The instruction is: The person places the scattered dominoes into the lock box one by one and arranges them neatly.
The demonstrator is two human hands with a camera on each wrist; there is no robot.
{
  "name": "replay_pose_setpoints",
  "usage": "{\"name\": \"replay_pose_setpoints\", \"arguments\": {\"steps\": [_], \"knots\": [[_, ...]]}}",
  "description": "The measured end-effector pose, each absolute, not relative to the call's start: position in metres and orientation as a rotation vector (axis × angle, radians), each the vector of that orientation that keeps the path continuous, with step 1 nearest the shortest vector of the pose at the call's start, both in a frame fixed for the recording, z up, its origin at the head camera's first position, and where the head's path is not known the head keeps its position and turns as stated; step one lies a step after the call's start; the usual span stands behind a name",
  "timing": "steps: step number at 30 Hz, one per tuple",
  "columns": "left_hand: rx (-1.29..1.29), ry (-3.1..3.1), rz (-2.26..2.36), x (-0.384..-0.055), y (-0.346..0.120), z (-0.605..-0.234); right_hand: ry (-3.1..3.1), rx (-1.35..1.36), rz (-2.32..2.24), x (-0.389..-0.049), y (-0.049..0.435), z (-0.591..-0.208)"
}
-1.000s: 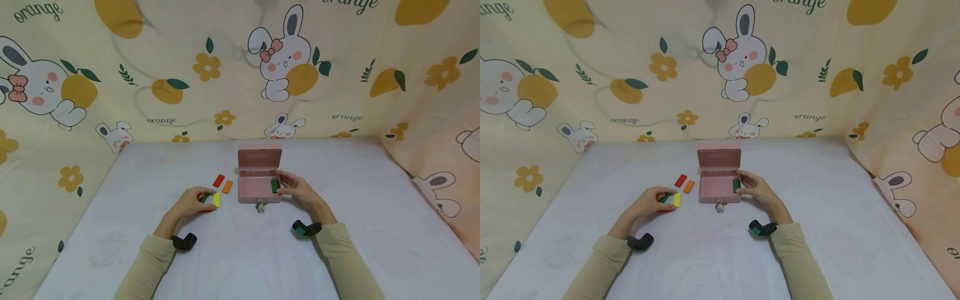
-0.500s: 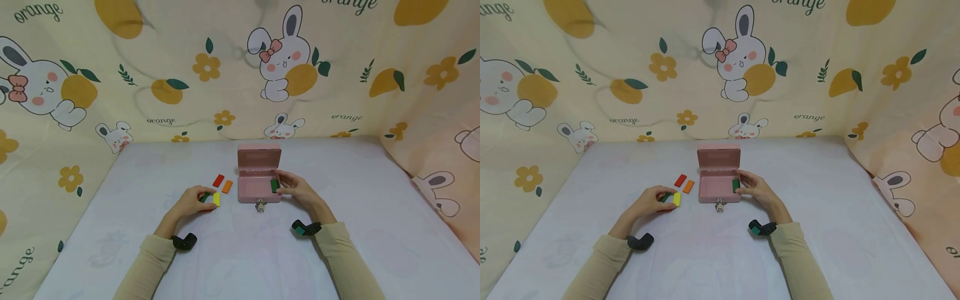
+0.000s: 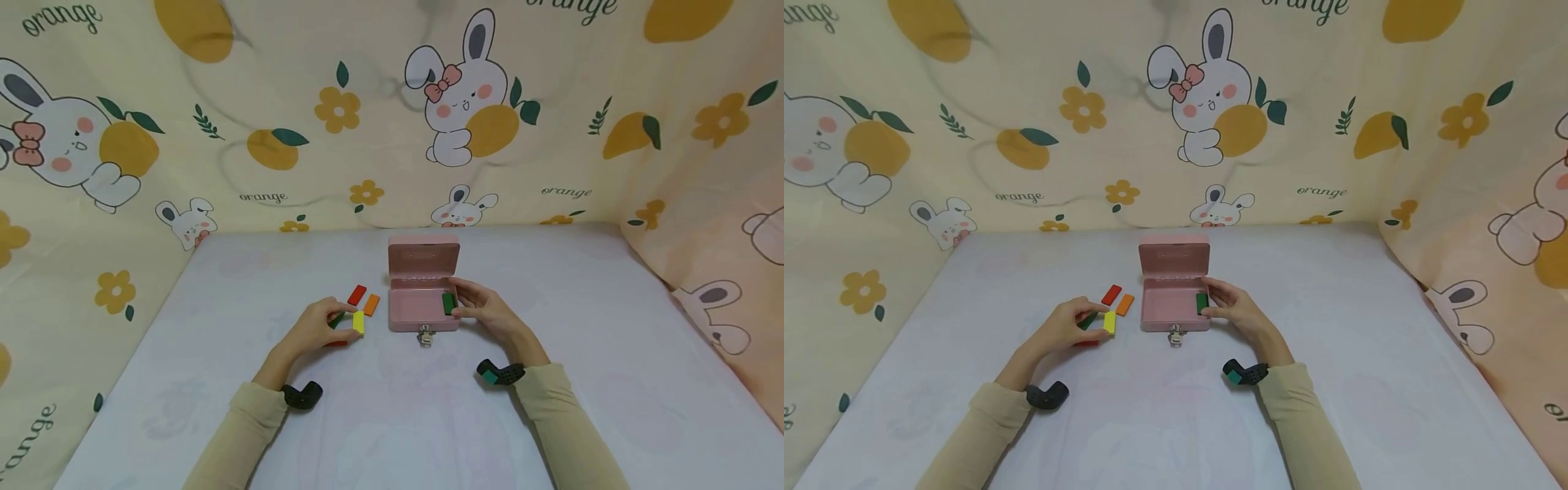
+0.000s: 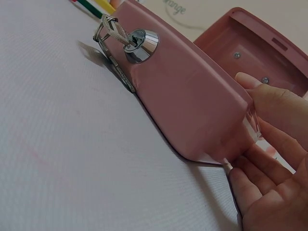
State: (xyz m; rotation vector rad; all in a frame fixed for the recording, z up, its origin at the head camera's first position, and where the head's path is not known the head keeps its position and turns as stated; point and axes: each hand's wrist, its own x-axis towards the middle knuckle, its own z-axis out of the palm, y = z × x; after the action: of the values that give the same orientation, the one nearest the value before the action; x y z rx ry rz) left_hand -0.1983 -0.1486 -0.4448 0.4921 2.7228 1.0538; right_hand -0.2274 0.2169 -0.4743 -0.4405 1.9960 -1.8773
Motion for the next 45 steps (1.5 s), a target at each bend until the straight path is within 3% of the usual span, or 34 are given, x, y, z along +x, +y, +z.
{"name": "replay_pose_setpoints", "arguments": {"steps": [45], "knots": [[0.769, 2.701, 1.276, -0.212, -0.102, -0.419, 2.015, -0.415, -1.867, -0.226, 0.216, -0.472]]}}
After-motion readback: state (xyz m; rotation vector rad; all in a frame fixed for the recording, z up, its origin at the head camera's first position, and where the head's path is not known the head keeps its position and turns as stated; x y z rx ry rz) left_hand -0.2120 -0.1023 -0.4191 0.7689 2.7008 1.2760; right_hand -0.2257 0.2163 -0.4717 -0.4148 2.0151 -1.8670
